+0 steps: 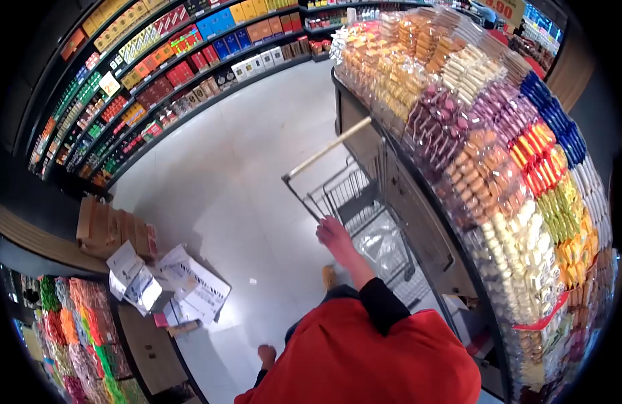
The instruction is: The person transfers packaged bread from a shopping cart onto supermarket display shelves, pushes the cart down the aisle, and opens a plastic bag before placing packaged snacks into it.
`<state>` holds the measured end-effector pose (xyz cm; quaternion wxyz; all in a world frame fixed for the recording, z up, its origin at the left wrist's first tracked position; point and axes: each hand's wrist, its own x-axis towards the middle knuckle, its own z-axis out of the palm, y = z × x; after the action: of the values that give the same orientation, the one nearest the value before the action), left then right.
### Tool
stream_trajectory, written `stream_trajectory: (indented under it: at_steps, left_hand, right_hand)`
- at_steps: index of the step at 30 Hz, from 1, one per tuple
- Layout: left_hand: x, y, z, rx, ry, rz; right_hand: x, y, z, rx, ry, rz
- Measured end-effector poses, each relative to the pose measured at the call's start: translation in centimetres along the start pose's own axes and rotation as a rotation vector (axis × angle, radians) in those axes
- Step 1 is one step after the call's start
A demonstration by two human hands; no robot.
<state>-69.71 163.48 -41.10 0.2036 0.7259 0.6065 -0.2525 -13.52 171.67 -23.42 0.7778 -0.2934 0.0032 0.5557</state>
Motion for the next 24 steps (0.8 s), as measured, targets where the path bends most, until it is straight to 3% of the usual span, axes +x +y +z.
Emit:
stream_trajectory:
  at_steps: [1, 5, 6, 9, 11, 13, 17, 21, 23, 24]
  left_hand:
    - [1.7, -1.1, -2.5, -0.478, 0.308, -0.255]
    - [5.6, -2.3, -8.3, -0.52, 0.288, -0.393]
    - [7.6, -1.2, -10.8, -0.555, 0.316, -0.437]
    - [13.8, 0.2, -15.0, -0.548, 0.243, -0.354]
    - [18.7, 1.0, -16.9, -0.563, 0.232, -0.321]
    - [24.0, 1.6, -19.2, -0.597, 0.24, -0.222]
    - [36.4, 0.1, -24.6, -0.583, 0.216, -0.148]
    - [47.4, -2.6, -35.4, -0.536, -0.051, -0.143]
    - [56.0, -5.7, -36.4, -0.704, 0.175, -0.108]
    - [58.7, -6.0, -39.0, -0.591, 0.242, -0.053]
  right_hand:
    - [6.3, -1.2, 3.1, -0.188, 0.078, -0.113]
    - [16.7, -1.8, 6.4, -0.662, 0.338, -0.281]
    - [18.4, -2.0, 7.5, -0.647, 0.416, -0.286]
    - [26.0, -0.6, 4.9, -0.884, 0.676, -0.302]
    - [30.2, 0.4, 3.2, -0.786, 0.807, -0.181]
    - [31.0, -0.9, 5.3, -0.341, 0.677, -0.135]
    - [35.1, 0.1, 4.0, 0.034, 0.555, -0.308]
    - [34.7, -0.1, 6.9, -0.033, 0.835, -0.33]
    - [35.8, 0.4, 6.5, -0.11, 1.009, -0.306]
    - [36.0, 0.6, 6.2, -0.121, 1.06, -0.3]
